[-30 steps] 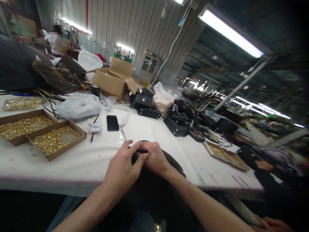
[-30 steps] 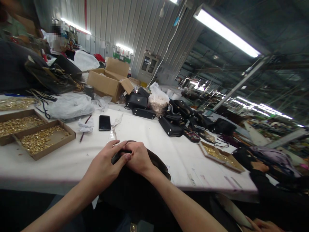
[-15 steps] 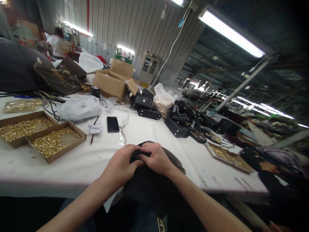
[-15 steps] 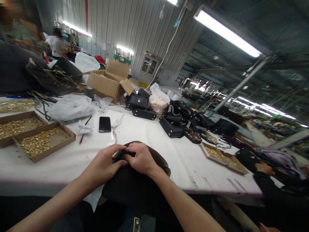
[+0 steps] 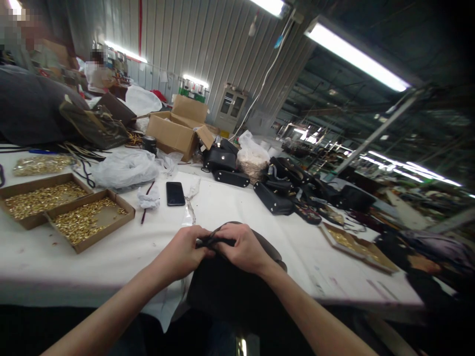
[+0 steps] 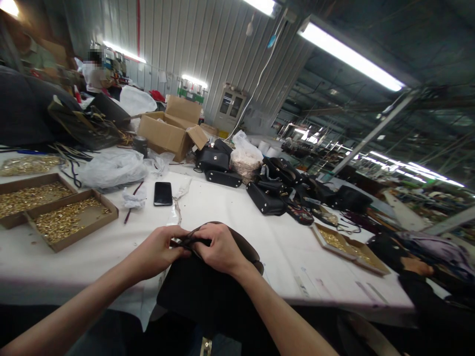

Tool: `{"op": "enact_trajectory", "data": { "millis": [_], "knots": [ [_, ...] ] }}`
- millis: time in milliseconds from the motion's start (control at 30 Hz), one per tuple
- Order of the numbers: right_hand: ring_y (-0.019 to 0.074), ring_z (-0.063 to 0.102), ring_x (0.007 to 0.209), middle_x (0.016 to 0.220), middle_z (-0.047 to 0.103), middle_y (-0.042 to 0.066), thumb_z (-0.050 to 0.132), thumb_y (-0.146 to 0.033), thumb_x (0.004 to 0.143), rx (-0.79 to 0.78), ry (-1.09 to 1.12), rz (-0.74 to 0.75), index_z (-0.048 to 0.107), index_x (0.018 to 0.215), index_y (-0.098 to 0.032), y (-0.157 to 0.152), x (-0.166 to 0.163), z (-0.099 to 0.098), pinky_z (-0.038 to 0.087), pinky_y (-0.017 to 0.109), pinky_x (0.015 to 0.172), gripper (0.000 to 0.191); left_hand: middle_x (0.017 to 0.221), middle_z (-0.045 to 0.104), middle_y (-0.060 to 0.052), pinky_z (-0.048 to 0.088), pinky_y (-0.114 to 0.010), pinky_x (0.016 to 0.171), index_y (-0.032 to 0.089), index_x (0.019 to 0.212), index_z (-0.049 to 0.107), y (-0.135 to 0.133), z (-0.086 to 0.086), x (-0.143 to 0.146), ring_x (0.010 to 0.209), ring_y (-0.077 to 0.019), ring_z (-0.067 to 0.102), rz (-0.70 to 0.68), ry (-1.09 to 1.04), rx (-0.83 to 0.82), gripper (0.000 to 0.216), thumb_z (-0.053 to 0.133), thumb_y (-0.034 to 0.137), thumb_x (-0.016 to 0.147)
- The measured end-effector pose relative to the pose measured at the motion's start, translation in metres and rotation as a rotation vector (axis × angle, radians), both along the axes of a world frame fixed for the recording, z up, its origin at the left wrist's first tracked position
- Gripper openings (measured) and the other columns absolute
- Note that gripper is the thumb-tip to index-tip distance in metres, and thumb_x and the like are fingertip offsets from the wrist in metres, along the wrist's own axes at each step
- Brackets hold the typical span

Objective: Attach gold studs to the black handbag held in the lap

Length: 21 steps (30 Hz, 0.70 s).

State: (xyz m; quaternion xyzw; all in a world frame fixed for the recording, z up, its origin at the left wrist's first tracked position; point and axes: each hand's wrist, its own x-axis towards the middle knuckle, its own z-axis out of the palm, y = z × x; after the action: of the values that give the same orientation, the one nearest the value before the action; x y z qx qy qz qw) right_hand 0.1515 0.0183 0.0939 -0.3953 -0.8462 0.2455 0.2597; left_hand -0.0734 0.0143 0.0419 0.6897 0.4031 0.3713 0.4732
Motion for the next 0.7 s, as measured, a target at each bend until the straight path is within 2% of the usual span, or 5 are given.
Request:
{"op": "enact_trajectory", "data": {
  "millis": [67,167,400,533,700],
  "knots": [
    [0.0176,0.075,0.094,0.100,0.082,0.001,0.075,-0.008,0.093,0.027,-0.010,0.005,0.088,0.106,-0.029,0.001,0.001,-0.002,0.054,0.030,0.089,0.028,0.094,0.074,-0.004,0.045,-0.031,0.081,0.018,0.089,0.081,0.006,0.002,-0.003,0.094,-0.0234,0.065,-0.052,0.014,-0.025,0.017,0.073,0.026,0.077],
    [0.0179,0.075,0.094,0.100,0.083,0.001,0.076,-0.008,0.092,0.051,-0.023,0.007,0.088,0.103,-0.028,0.002,0.002,-0.003,0.054,0.030,0.089,0.026,0.086,0.072,-0.002,0.038,-0.028,0.073,0.017,0.088,0.082,0.014,0.006,-0.006,0.085,-0.0199,0.061,-0.129,0.043,-0.065,0.020,0.074,0.032,0.078],
    [0.0193,0.077,0.100,0.106,0.083,0.002,0.071,-0.004,0.090,0.061,-0.038,0.000,0.087,0.103,-0.026,0.006,0.002,-0.003,0.057,0.032,0.095,0.030,0.065,0.051,0.001,0.023,-0.029,0.060,0.013,0.078,0.078,0.040,0.015,-0.015,0.063,-0.0124,0.038,-0.228,0.126,-0.121,0.030,0.075,0.044,0.076],
    [0.0188,0.077,0.102,0.107,0.083,0.001,0.071,-0.004,0.090,0.042,-0.037,-0.002,0.087,0.103,-0.026,0.009,0.002,-0.003,0.057,0.032,0.096,0.030,0.062,0.047,0.000,0.023,-0.030,0.059,0.013,0.066,0.068,0.044,0.018,-0.016,0.062,-0.0126,0.036,-0.226,0.145,-0.145,0.038,0.075,0.050,0.076],
    [0.0181,0.076,0.100,0.105,0.083,-0.001,0.074,-0.003,0.089,0.018,-0.056,0.004,0.086,0.102,-0.026,0.008,0.003,-0.002,0.055,0.032,0.096,0.029,0.065,0.053,0.001,0.025,-0.031,0.061,0.015,0.074,0.074,0.026,0.019,-0.010,0.065,-0.0137,0.044,-0.147,0.162,-0.094,0.027,0.071,0.042,0.077]
  ]
}}
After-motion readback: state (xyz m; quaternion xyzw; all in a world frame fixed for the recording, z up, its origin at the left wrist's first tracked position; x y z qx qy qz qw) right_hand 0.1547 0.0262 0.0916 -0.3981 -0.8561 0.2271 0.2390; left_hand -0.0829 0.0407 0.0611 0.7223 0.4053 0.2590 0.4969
